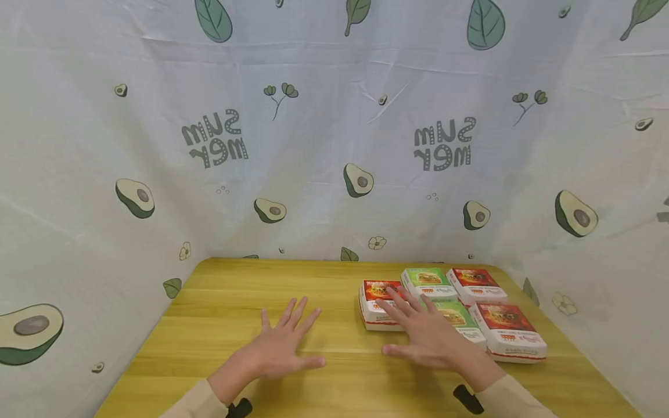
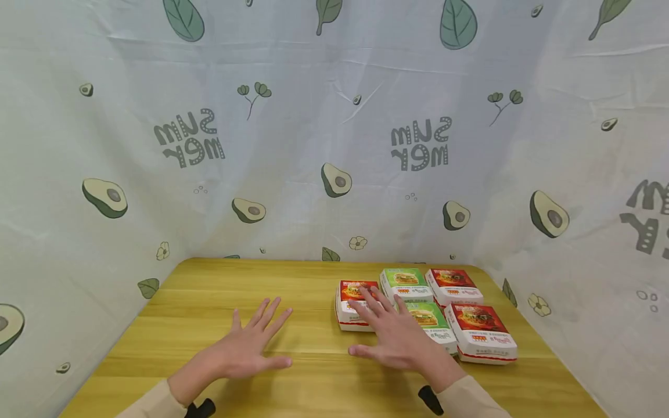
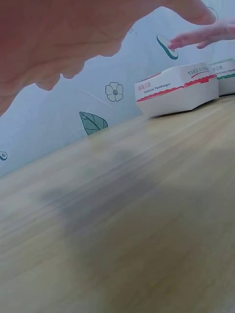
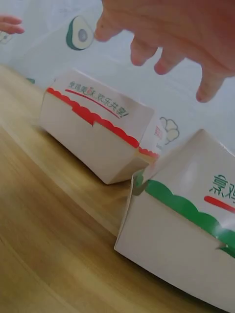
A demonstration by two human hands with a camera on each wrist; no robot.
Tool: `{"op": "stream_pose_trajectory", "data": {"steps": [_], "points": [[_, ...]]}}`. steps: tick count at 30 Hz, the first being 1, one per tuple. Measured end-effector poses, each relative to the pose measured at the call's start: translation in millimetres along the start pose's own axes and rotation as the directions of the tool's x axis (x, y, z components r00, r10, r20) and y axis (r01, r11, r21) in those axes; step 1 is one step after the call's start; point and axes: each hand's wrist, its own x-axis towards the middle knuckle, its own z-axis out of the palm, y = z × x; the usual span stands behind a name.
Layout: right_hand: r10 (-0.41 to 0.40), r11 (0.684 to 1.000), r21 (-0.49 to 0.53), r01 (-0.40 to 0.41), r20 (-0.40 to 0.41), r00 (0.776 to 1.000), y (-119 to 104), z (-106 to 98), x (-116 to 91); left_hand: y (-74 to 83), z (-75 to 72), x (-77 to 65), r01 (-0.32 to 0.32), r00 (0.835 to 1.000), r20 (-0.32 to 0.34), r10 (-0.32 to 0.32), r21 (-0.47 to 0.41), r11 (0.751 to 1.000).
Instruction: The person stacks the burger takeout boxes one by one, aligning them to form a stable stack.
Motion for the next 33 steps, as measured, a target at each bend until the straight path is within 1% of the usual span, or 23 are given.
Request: {"op": "stream_pose_trajectory", "data": {"steps": [7,10,14,18,24,29,33], "points": [[0.048,0.999,0.004,-0.048,-0.065,0.997,5.4,-2.0,-3.6,2.0,5.8,11.2,-0.019,0.999,-0.046,0.017,-0.033,0.999],[0.062,0.998,0.011,-0.062,-0.086,0.994,9.6,-1.6,-5.6,6.8,6.3,17.6,-0.027,0.996,-0.092,0.022,-0.053,0.998],[0.082,0.997,0.005,-0.081,-0.095,0.992,15.4,-0.8,-7.8,12.5,7.1,27.6,-0.049,0.987,-0.159,0.036,-0.082,0.995],[0.085,0.996,0.01,-0.084,-0.115,0.99,20.2,-0.1,-10.0,16.2,8.8,38.5,-0.063,0.98,-0.193,0.039,-0.123,0.99],[0.08,0.997,0.034,-0.076,-0.144,0.986,25.1,1.2,-15.7,23.3,12.5,55.4,-0.101,0.973,-0.224,0.061,-0.173,0.98],[0.075,0.997,0.048,-0.067,-0.17,0.983,29.1,1.5,-20.5,34.8,12.3,68.8,-0.104,0.972,-0.231,0.05,-0.228,0.968],[0.088,0.996,0.039,-0.083,-0.167,0.982,31.1,1.8,-23.4,41.7,13.2,81.1,-0.099,0.972,-0.231,0.038,-0.255,0.962]]}}
